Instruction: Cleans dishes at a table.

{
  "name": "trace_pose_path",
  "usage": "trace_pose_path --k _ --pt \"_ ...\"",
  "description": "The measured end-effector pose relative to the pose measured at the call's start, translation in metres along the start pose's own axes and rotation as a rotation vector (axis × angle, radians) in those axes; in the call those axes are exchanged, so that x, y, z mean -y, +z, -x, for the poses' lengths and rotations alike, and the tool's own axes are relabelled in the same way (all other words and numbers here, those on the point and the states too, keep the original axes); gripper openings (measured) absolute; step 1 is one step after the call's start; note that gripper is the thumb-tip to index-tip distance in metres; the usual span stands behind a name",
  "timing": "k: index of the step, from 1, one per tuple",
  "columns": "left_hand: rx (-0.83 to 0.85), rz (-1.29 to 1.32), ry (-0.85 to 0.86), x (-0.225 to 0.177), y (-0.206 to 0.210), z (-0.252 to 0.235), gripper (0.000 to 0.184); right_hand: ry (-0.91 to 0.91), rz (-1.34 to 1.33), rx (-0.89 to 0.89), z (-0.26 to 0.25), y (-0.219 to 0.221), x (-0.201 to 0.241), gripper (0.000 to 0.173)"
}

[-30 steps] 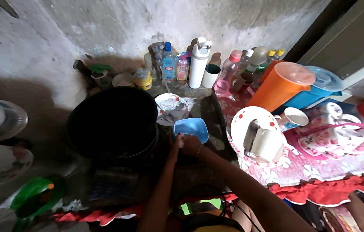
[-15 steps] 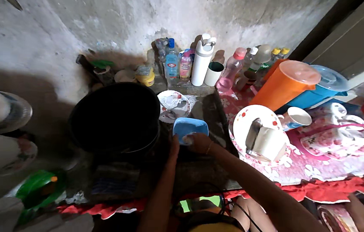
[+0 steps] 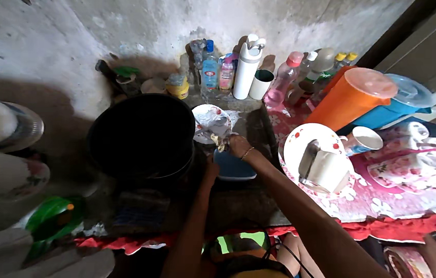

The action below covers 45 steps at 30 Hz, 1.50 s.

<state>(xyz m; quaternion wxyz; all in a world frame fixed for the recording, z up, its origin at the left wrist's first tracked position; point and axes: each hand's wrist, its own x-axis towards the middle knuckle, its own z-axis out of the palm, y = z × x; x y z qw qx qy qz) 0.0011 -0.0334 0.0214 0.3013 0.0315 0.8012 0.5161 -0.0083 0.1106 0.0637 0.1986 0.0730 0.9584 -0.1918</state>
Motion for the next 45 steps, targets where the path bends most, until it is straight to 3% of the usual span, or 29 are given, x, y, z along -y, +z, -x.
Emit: trace_pose_path --k 3,6,11,14,16,21,26,30,35,41,45 --pt "-0.045 -0.107 -0.030 -0.005 0.007 -0.011 0.046 -0.082 0.085 0.047 -0.009 0.007 0.014 0.034" --pt "-0.137 -0.027 0.016 -0.006 0.014 -0.018 0.038 -0.113 0.115 -0.010 -0.018 0.020 0.013 0.030" --pt "-0.122 0.161 0.088 0.004 0.014 -0.017 0.031 0.078 0.113 -0.017 0.009 0.003 -0.013 0.039" --pt "-0.099 0.124 0.093 -0.004 0.010 -0.012 0.034 0.166 0.176 0.070 0.026 -0.013 -0.007 0.038" --pt "-0.089 0.083 0.103 -0.008 0.007 -0.008 0.033 0.131 0.211 0.089 0.027 -0.012 0.005 0.039" --pt "-0.152 0.063 0.027 -0.009 0.008 -0.002 0.041 -0.110 0.027 0.172 0.032 -0.010 0.033 0.043" --pt "-0.138 0.021 0.103 -0.001 0.009 -0.007 0.030 0.011 -0.021 0.046 0.019 -0.011 0.006 0.036" --pt "-0.113 -0.006 0.105 -0.003 0.010 -0.004 0.030 0.072 0.047 0.076 0.028 -0.016 0.006 0.041" --pt "-0.124 -0.031 0.107 -0.003 0.008 -0.008 0.027 -0.012 0.082 0.036 0.016 -0.001 0.019 0.038" --pt "-0.100 -0.017 0.080 -0.004 0.009 -0.004 0.030 0.017 -0.067 0.095 0.010 -0.009 0.009 0.043" --pt "-0.123 0.052 0.079 0.001 0.010 -0.002 0.032 0.057 -0.051 0.161 0.009 -0.014 -0.001 0.038"
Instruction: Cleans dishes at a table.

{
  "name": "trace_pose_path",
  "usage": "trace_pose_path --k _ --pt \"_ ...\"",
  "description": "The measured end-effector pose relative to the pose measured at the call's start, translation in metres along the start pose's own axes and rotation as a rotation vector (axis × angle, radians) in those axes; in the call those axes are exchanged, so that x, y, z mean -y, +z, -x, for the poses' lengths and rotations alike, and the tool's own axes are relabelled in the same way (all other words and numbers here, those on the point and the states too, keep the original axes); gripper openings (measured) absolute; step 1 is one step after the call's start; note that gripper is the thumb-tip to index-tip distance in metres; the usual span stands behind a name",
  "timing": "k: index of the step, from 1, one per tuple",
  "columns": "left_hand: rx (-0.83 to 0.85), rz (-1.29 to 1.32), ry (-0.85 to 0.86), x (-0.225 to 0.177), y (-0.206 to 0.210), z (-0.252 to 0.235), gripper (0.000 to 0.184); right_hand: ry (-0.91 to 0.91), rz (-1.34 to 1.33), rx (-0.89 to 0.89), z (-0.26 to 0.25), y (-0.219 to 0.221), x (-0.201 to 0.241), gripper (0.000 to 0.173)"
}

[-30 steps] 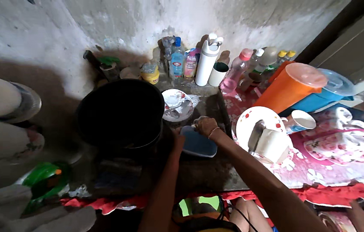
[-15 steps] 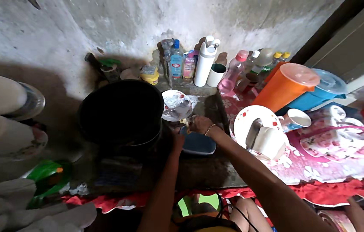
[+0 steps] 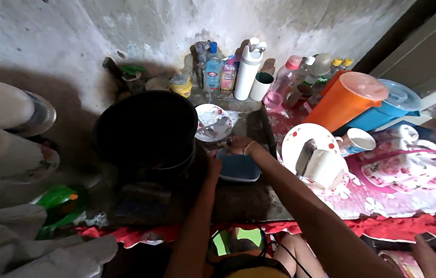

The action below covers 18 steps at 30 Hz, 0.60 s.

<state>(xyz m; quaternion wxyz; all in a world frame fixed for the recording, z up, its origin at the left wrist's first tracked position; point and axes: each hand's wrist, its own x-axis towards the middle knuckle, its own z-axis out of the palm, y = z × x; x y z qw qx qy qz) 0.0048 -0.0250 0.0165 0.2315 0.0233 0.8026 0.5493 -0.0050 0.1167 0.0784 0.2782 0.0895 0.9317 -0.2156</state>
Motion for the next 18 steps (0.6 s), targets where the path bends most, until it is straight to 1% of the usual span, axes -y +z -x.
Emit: trace_pose_path --k 2,5,7,9,10,12,15,16,17,18 --pt "-0.010 0.039 0.011 0.004 0.002 -0.002 0.034 0.017 0.023 0.034 0.004 -0.005 -0.007 0.035" --pt "-0.011 0.051 0.015 0.002 0.003 -0.001 0.035 0.074 0.044 0.037 0.008 -0.007 -0.031 0.034" --pt "-0.026 0.059 0.024 0.003 0.005 -0.002 0.035 0.150 0.045 0.025 0.012 -0.006 -0.046 0.038" --pt "-0.021 0.031 0.053 0.005 0.006 -0.002 0.038 0.176 0.071 0.004 0.018 -0.005 -0.046 0.042" --pt "0.006 -0.024 0.075 0.003 0.004 -0.001 0.040 0.158 0.087 -0.027 0.021 -0.005 -0.042 0.042" --pt "0.118 -0.239 0.112 -0.008 -0.008 -0.002 0.044 0.076 0.119 -0.126 0.016 0.000 -0.035 0.037" --pt "0.327 -0.602 0.151 -0.024 -0.019 -0.016 0.039 -0.092 0.170 -0.239 0.008 0.010 -0.014 0.033" --pt "0.358 -0.685 0.173 -0.028 -0.019 -0.024 0.039 -0.142 0.174 -0.260 0.002 0.013 -0.007 0.032" --pt "0.352 -0.746 0.203 -0.029 -0.017 -0.031 0.039 -0.163 0.169 -0.262 -0.002 0.013 -0.002 0.032" --pt "0.330 -0.775 0.245 -0.027 -0.014 -0.038 0.038 -0.149 0.142 -0.251 -0.006 0.011 0.000 0.031"
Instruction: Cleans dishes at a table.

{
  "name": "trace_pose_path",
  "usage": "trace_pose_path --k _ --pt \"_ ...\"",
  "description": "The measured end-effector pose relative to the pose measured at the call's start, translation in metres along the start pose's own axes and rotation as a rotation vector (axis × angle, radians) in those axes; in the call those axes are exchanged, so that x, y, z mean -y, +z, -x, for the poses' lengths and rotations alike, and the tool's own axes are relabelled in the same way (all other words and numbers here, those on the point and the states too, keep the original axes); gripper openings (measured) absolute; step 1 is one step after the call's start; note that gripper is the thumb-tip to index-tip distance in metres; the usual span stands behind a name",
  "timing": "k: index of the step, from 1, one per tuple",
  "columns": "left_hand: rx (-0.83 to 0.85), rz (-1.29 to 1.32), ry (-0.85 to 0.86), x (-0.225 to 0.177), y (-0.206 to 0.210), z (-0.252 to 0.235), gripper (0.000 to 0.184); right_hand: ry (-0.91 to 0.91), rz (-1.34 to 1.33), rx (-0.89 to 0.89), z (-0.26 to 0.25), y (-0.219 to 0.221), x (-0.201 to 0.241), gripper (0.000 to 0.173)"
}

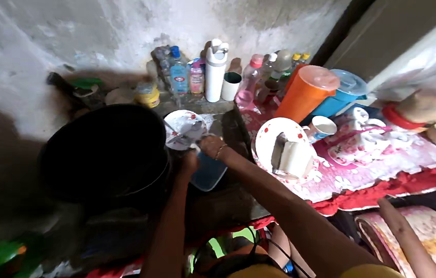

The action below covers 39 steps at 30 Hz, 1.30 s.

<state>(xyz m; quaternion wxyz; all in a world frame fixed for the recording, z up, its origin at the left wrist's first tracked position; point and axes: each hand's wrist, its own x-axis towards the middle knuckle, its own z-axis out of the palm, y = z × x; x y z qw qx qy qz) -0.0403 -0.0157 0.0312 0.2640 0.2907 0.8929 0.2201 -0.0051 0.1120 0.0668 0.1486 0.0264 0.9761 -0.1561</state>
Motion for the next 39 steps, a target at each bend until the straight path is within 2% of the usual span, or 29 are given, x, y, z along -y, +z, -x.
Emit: trace_pose_path --k 4,8,12,15,18,22,26,29,31,35,39 --pt "-0.072 -0.023 0.037 -0.010 0.004 0.000 0.032 0.158 -0.175 -0.004 -0.003 0.000 -0.020 0.032" --pt "-0.008 -0.034 -0.132 -0.019 -0.003 0.003 0.034 0.333 -0.238 0.015 0.032 -0.007 -0.031 0.041" --pt "-0.027 0.001 -0.162 -0.022 -0.002 0.005 0.034 0.499 -0.207 0.117 0.054 -0.012 -0.027 0.045" --pt "0.030 0.035 -0.146 -0.022 -0.003 0.012 0.044 0.454 -0.184 0.077 0.043 -0.009 -0.031 0.043" --pt "0.067 0.102 -0.168 -0.021 -0.008 0.009 0.054 0.306 -0.123 0.038 0.023 -0.007 -0.033 0.042" --pt "-0.002 0.140 -0.182 -0.017 -0.003 -0.014 0.039 0.082 -0.069 0.013 -0.004 0.002 -0.027 0.037" --pt "-0.083 0.105 -0.181 -0.018 0.007 -0.018 0.032 0.220 -0.179 -0.017 -0.008 0.006 -0.030 0.038" --pt "-0.088 0.093 -0.218 -0.021 0.005 -0.014 0.032 0.355 -0.231 -0.012 0.014 0.001 -0.025 0.041" --pt "-0.083 0.094 -0.242 -0.025 0.003 -0.012 0.033 0.413 -0.212 0.061 0.034 -0.002 -0.023 0.047" --pt "-0.090 0.116 -0.270 -0.025 0.005 -0.010 0.035 0.439 -0.118 0.174 0.067 -0.015 -0.022 0.046" --pt "-0.169 0.311 -0.268 -0.016 0.005 -0.007 0.039 0.341 -0.128 0.092 0.071 -0.048 -0.003 0.043"
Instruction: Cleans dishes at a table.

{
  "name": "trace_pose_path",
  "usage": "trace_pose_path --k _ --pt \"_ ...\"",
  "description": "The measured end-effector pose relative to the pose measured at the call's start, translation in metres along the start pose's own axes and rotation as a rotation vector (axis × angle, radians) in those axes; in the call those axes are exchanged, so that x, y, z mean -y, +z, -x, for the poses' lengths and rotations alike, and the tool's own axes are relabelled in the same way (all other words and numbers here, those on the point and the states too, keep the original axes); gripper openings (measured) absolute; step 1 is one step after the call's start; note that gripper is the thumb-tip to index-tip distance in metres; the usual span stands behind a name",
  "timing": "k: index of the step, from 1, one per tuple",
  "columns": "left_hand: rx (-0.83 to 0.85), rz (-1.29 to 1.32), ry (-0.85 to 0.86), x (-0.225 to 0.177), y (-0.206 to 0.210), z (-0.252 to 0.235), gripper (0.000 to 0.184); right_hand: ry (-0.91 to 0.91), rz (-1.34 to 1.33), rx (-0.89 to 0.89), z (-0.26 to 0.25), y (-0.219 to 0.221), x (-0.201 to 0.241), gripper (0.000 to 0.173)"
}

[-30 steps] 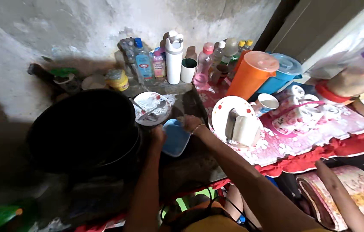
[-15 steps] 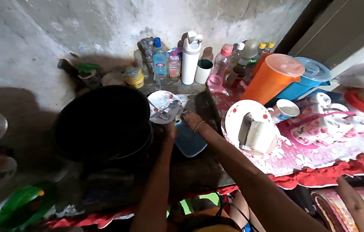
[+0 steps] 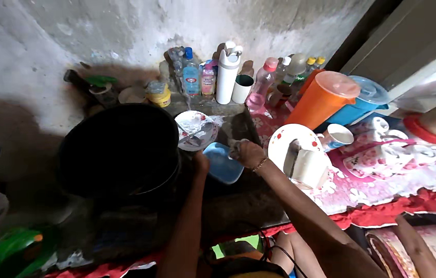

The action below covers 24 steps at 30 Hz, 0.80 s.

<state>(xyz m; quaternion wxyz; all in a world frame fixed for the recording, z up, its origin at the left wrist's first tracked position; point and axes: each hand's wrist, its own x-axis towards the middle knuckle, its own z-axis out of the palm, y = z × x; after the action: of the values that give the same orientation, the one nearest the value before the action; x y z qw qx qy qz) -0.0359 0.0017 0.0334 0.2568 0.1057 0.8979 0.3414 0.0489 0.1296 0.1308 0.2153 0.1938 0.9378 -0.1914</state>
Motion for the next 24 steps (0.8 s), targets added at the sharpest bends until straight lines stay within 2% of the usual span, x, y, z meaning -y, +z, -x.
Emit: trace_pose_path --k 3,6,9,11,16,20,22,24 --pt "-0.026 0.185 -0.045 0.007 0.005 0.000 0.042 -0.178 -0.087 0.094 -0.020 0.007 0.012 0.037" --pt "-0.050 0.358 -0.005 0.017 0.011 -0.005 0.043 -0.233 0.041 0.181 -0.041 0.010 0.027 0.040" --pt "-0.056 0.439 0.038 0.026 0.013 -0.003 0.046 -0.198 0.077 0.049 -0.059 0.002 0.039 0.037" --pt "-0.101 0.495 0.079 0.032 0.016 0.001 0.046 -0.197 0.008 -0.155 -0.075 -0.014 0.047 0.033" --pt "-0.128 0.540 0.097 0.038 0.020 0.004 0.046 -0.363 -0.037 -0.581 -0.109 -0.095 0.098 0.032" --pt "-0.092 0.538 0.122 0.046 0.023 -0.004 0.047 -0.319 0.093 -0.636 -0.134 -0.148 0.148 0.041" --pt "-0.074 0.506 0.113 0.046 0.020 -0.004 0.048 -0.301 0.005 -0.617 -0.159 -0.163 0.157 0.041" --pt "-0.054 0.462 0.090 0.044 0.014 -0.002 0.049 -0.330 -0.201 -0.583 -0.188 -0.168 0.153 0.037"
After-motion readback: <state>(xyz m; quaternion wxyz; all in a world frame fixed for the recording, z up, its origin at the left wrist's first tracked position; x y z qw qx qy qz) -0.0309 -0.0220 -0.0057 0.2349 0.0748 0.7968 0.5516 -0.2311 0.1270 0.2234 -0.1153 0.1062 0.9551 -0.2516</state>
